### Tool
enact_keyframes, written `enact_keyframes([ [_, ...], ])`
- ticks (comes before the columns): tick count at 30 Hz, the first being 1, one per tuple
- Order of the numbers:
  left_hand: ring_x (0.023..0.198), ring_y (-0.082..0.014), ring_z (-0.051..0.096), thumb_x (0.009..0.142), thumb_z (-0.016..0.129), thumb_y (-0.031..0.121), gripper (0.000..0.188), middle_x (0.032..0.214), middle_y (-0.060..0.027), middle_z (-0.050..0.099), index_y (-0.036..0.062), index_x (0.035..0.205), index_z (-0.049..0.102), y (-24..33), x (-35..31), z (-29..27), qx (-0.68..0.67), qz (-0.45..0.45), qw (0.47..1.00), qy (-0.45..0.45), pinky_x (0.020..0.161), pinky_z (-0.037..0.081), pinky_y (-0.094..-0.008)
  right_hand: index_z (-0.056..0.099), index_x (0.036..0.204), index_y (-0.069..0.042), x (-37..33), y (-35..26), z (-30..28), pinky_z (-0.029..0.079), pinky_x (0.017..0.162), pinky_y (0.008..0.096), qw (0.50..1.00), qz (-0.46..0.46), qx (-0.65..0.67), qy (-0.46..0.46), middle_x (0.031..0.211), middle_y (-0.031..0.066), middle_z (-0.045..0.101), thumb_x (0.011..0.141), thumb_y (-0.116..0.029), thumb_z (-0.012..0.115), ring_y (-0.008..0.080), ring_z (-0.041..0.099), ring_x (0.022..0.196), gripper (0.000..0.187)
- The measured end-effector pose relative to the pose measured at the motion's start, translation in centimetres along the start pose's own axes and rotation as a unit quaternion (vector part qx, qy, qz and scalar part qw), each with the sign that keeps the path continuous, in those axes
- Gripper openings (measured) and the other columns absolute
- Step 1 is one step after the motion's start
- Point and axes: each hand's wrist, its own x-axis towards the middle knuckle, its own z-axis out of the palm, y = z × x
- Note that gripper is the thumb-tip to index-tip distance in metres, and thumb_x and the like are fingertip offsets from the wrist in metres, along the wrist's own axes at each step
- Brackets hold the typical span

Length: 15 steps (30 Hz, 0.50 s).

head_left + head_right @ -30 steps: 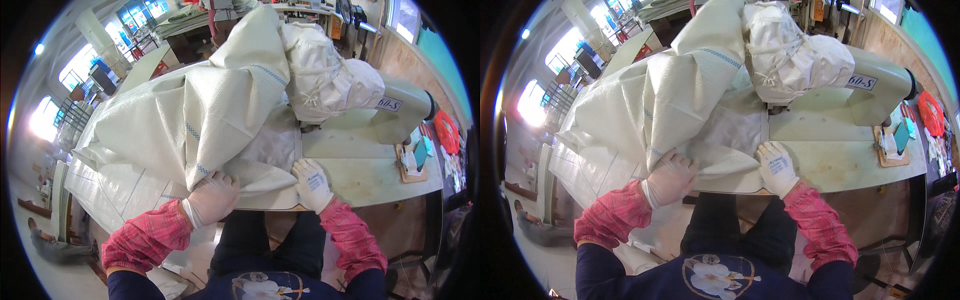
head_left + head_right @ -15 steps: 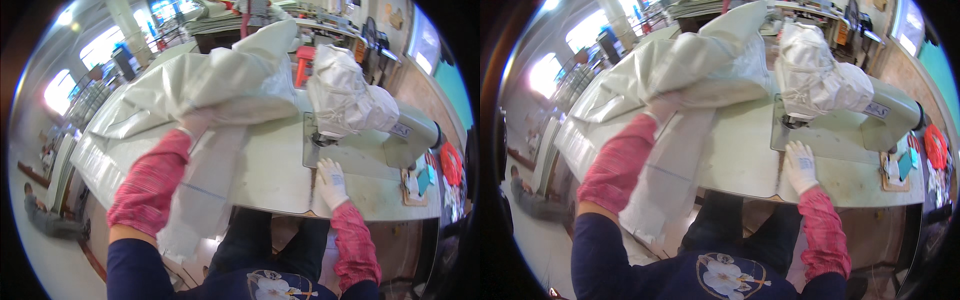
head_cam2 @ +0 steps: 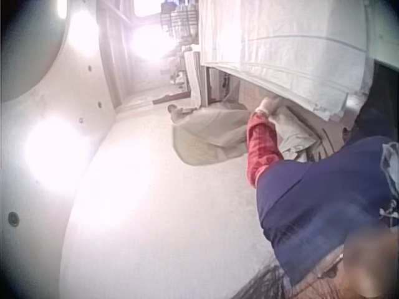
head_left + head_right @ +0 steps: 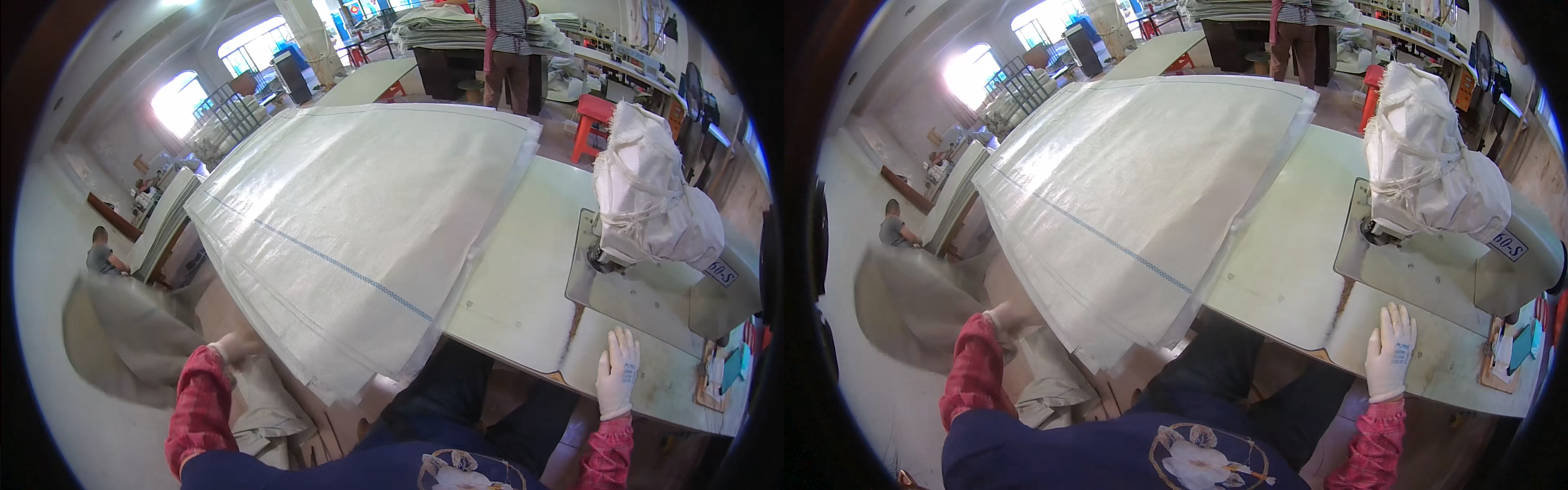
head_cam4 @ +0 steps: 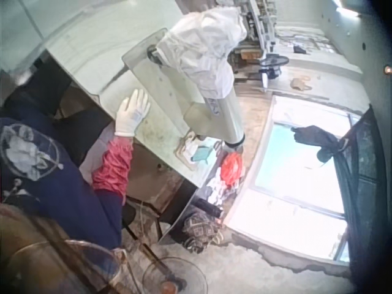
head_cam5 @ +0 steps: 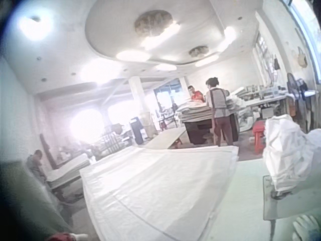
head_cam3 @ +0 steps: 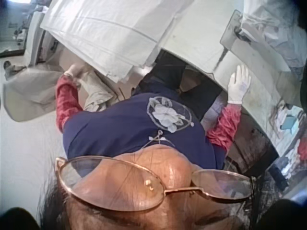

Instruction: The person feeds a large white woven sack through a sewing machine, guiding the fabric with gloved hands to stitch along a seam. The person repeatedly repositions and aligns the sack edges while the machine sews.

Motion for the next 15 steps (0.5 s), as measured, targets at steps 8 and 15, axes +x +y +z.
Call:
enact_keyframes([
  [8, 0.088, -0.0294, 0.064, 0.082, 0.068, 0.048, 0.042, 0.091, -0.0142, 0.063, 0.0074, 0.092, 0.064, 19.6, 23.6, -18.6, -0.107, -0.002, 0.914, 0.391, 0.077, 0.052, -0.0394, 0.058, 0.123, 0.001, -0.6, -0.2, -0.3, 0.029, 0.113, 0.0502, 0.999, 0.022, 0.013, 0.023, 0.133, 0.015, 0.054, 0.089, -0.007, 0.052, 0.0336, 0.045, 0.13, 0.035],
  [15, 0.089, -0.0245, 0.067, 0.092, 0.057, 0.027, 0.023, 0.095, -0.0106, 0.067, 0.0072, 0.1, 0.066, 16.4, 31.1, -16.8, -0.107, 0.01, 0.973, 0.205, 0.076, 0.054, -0.0395, 0.058, 0.121, 0.001, -0.9, -0.2, -0.5, 0.029, 0.113, 0.0501, 0.999, 0.016, 0.016, 0.041, 0.132, 0.0149, 0.055, 0.088, -0.006, 0.053, 0.034, 0.045, 0.129, 0.034],
])
